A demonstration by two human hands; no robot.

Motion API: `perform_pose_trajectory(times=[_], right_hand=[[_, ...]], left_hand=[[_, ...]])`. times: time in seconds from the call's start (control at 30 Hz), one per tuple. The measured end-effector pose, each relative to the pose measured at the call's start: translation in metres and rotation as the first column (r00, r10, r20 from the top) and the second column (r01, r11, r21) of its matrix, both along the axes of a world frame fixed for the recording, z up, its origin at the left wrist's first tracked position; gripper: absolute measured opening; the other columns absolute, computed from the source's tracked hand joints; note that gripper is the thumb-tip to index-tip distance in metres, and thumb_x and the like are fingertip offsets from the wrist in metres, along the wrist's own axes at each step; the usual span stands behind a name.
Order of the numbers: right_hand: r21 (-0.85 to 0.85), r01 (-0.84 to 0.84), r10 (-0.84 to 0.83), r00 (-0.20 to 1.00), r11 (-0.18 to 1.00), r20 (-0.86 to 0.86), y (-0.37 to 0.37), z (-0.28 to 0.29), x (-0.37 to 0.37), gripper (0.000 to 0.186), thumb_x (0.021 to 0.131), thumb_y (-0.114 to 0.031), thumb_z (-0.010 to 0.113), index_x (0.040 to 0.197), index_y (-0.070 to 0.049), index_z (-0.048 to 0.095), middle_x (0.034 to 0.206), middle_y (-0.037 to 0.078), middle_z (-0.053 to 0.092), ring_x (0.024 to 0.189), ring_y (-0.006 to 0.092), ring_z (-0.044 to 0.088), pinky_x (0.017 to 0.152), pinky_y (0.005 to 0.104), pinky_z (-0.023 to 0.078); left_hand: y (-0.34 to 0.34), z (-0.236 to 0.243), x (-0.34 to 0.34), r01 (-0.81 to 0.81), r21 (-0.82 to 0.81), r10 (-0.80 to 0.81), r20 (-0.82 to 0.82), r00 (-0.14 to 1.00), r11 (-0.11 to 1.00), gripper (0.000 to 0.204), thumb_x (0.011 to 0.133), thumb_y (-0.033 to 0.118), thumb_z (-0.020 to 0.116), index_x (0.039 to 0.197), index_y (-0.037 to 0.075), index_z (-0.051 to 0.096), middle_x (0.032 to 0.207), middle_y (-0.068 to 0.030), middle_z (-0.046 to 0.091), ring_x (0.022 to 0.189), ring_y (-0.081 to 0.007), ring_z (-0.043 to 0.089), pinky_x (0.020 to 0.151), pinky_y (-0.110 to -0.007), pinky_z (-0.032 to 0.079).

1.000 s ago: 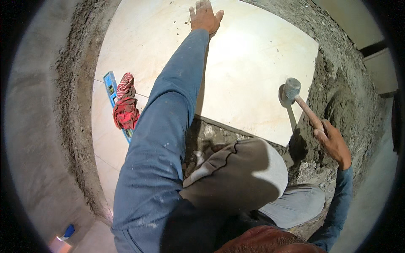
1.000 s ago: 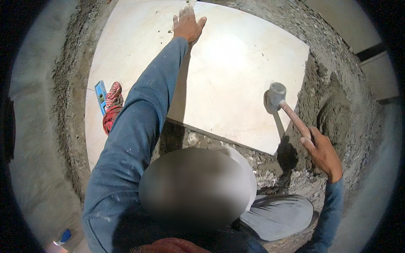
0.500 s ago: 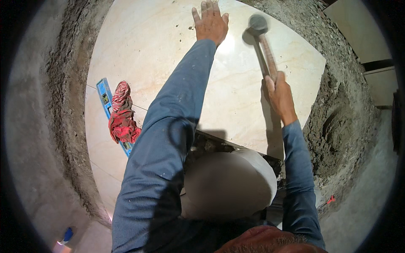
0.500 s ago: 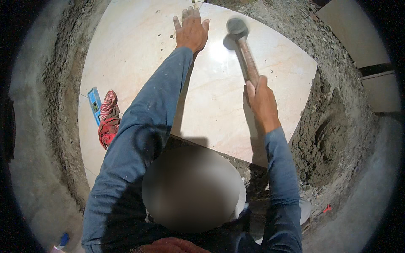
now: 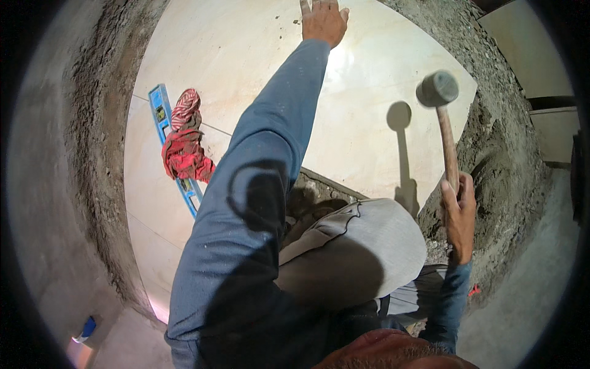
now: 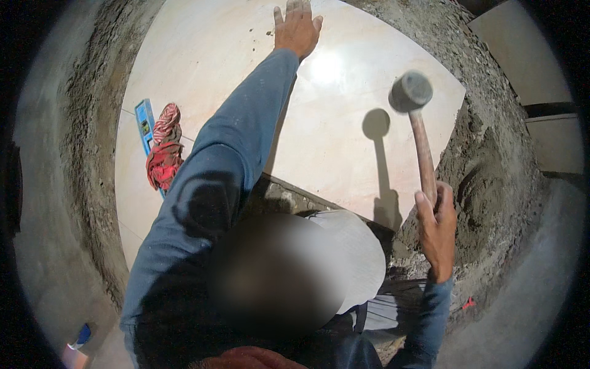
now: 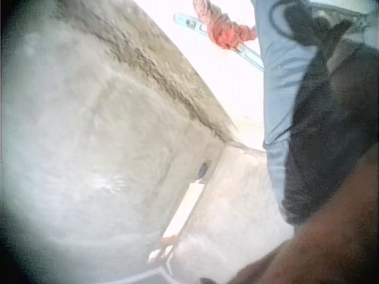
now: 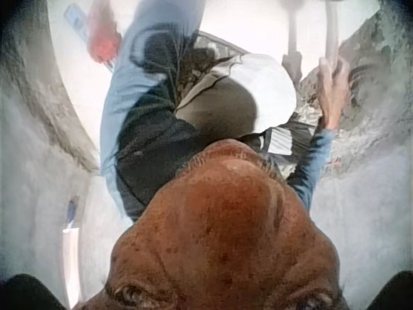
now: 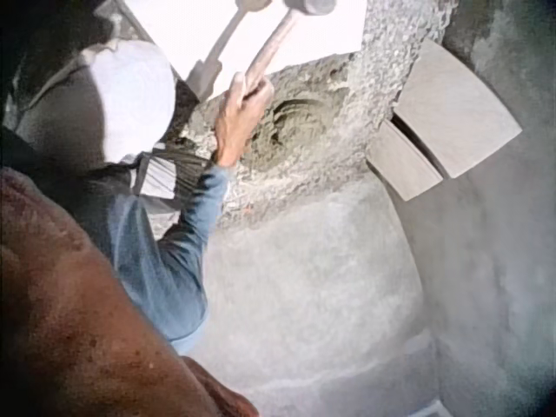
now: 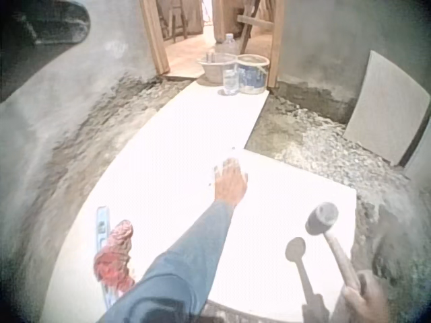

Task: The person applies mortar to the floor using a trowel, places a large tile, and hammers it into position using a rubber mallet while checking for alignment with a level.

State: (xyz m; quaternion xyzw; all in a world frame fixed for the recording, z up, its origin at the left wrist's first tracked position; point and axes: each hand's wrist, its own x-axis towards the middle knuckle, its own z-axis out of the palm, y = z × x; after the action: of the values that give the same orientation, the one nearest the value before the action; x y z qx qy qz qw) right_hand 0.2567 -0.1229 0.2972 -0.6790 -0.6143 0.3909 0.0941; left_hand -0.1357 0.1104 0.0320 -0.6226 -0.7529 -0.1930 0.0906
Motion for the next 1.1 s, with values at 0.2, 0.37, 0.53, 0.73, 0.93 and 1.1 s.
perform_pose_trajectory(times=[0.2, 0.37, 0.53, 0.73, 0.93, 1.1], right_hand=[[-0.267, -0.194, 0.241, 0.958, 0.944, 0.156, -0.016, 0.052, 0.038, 0.045, 0.103, -0.031, 0.061, 0.140, -0.007, 0.053, 0.100, 0.016, 0.068, 0.080, 0.0243, 0.064, 0.075, 0.0392, 0.051], [-0.254, -0.304, 0.369, 0.891, 0.918, 0.265, -0.016, 0.044, 0.050, 0.052, 0.102, -0.036, 0.062, 0.145, -0.007, 0.053, 0.125, 0.020, 0.067, 0.100, 0.0317, 0.067, 0.089, 0.0439, 0.052], [-0.215, -0.444, 0.493, 0.789, 0.870, 0.367, -0.001, 0.051, 0.033, 0.047, 0.100, -0.025, 0.066, 0.141, -0.007, 0.053, 0.120, 0.025, 0.068, 0.103, 0.0424, 0.066, 0.089, 0.0486, 0.051], [-0.153, -0.491, 0.507, 0.759, 0.858, 0.409, -0.005, 0.055, 0.032, 0.041, 0.096, -0.017, 0.068, 0.134, -0.007, 0.055, 0.110, 0.025, 0.069, 0.099, 0.0456, 0.066, 0.083, 0.0505, 0.052], [-0.165, -0.486, 0.511, 0.775, 0.858, 0.372, 0.008, 0.056, 0.014, 0.037, 0.093, -0.013, 0.069, 0.126, -0.005, 0.054, 0.101, 0.024, 0.069, 0.095, 0.0469, 0.066, 0.078, 0.0531, 0.050], [-0.142, -0.497, 0.513, 0.782, 0.856, 0.354, 0.011, 0.052, 0.019, 0.039, 0.094, -0.013, 0.068, 0.129, -0.005, 0.053, 0.103, 0.025, 0.069, 0.096, 0.0473, 0.066, 0.078, 0.0531, 0.050]], left_hand=[[-0.166, 0.063, -0.076, 0.045, 0.067, -0.040, -0.073, 0.997, 0.997, 0.049, 0.101, 0.038, 0.058, 0.149, 0.029, 0.054, 0.158, -0.0098, 0.047, 0.149, -0.0334, 0.037, 0.120, -0.069, 0.010], [-0.373, 0.136, -0.124, -0.120, -0.368, 0.100, -0.073, 0.992, 0.922, 0.063, 0.089, 0.027, 0.074, 0.148, 0.020, 0.054, 0.157, -0.0195, 0.044, 0.144, -0.0391, 0.041, 0.116, -0.052, 0.036], [-0.428, 0.132, -0.130, -0.223, -0.489, 0.222, -0.061, 0.973, 0.843, 0.080, 0.078, 0.009, 0.078, 0.151, 0.017, 0.047, 0.161, -0.0184, 0.036, 0.145, -0.0416, 0.037, 0.116, -0.052, 0.038], [-0.288, 0.195, -0.084, -0.104, -0.127, 0.156, 0.522, 0.839, 0.986, 0.047, 0.089, 0.008, 0.063, 0.136, 0.009, 0.062, 0.112, -0.0154, 0.074, 0.105, -0.0252, 0.072, 0.093, -0.037, 0.056], [-0.089, 0.207, -0.051, 0.120, 0.272, -0.254, 0.534, 0.807, 0.955, 0.044, 0.091, 0.026, 0.065, 0.131, 0.007, 0.065, 0.129, -0.0202, 0.062, 0.122, -0.0327, 0.056, 0.103, -0.047, 0.046], [0.052, 0.172, -0.024, 0.168, 0.035, -0.169, 0.374, 0.912, 0.985, 0.040, 0.088, 0.033, 0.067, 0.119, 0.007, 0.069, 0.141, -0.0237, 0.055, 0.136, -0.0385, 0.049, 0.108, -0.053, 0.045]])
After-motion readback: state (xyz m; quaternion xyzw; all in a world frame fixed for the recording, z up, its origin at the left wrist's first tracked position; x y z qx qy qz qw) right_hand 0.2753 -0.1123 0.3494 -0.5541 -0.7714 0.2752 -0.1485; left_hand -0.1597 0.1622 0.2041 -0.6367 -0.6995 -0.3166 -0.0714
